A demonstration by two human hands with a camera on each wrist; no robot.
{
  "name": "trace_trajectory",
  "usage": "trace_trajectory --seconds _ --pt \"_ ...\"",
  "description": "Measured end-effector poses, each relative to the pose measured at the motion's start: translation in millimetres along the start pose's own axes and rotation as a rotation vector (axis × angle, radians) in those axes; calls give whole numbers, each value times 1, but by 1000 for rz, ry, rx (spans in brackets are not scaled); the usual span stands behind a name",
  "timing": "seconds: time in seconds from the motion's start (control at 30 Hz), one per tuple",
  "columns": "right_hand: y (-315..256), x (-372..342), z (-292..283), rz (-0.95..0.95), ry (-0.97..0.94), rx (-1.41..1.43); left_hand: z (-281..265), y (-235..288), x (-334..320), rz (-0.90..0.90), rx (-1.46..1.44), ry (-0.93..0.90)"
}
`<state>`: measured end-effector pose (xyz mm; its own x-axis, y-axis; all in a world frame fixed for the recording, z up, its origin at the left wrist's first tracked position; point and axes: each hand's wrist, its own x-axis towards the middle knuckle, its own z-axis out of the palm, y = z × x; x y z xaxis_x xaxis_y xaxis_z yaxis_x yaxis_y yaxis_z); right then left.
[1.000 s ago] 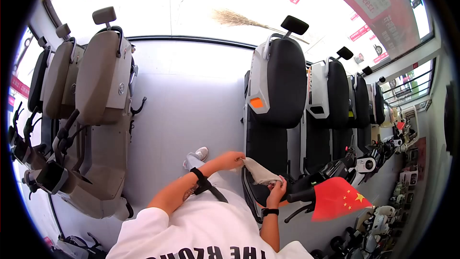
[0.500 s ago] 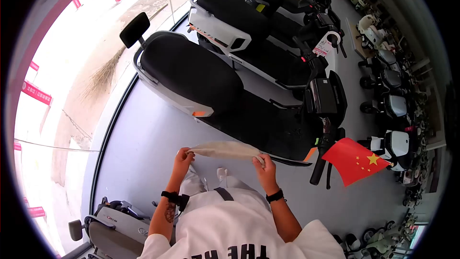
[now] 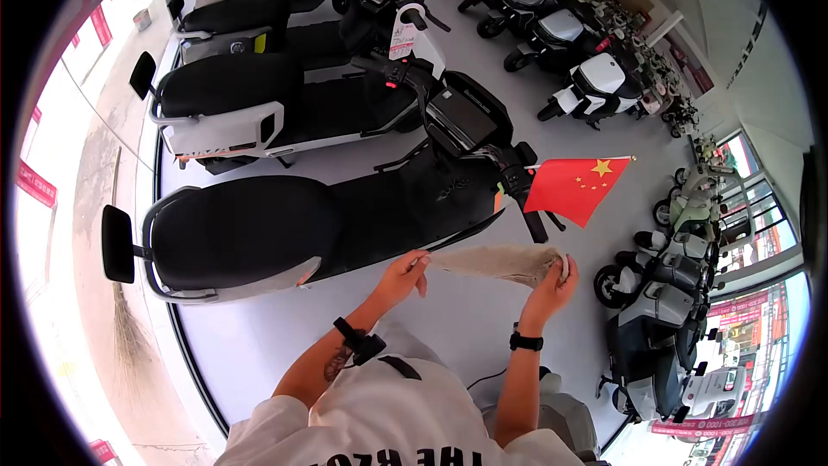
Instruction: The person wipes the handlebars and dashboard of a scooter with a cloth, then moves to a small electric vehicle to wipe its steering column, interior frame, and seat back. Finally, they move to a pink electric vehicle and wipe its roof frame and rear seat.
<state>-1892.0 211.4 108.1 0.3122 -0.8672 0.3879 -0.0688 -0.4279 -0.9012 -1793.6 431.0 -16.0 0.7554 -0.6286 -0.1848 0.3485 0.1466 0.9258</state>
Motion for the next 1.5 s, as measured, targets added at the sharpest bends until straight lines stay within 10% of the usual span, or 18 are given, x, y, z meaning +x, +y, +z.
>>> trace_trajectory --seconds 0.2,0.43,1.23,1.5 --pt "44 40 52 -478 -81 -487 6 3 44 77 2 -12" --pt "41 55 76 -534 -157 -616 15 42 105 104 29 100" --pt "53 46 74 -94 -28 -259 78 95 157 188 488 -291" --pt "55 37 88 -4 157 -233 77 132 202 200 853 -793"
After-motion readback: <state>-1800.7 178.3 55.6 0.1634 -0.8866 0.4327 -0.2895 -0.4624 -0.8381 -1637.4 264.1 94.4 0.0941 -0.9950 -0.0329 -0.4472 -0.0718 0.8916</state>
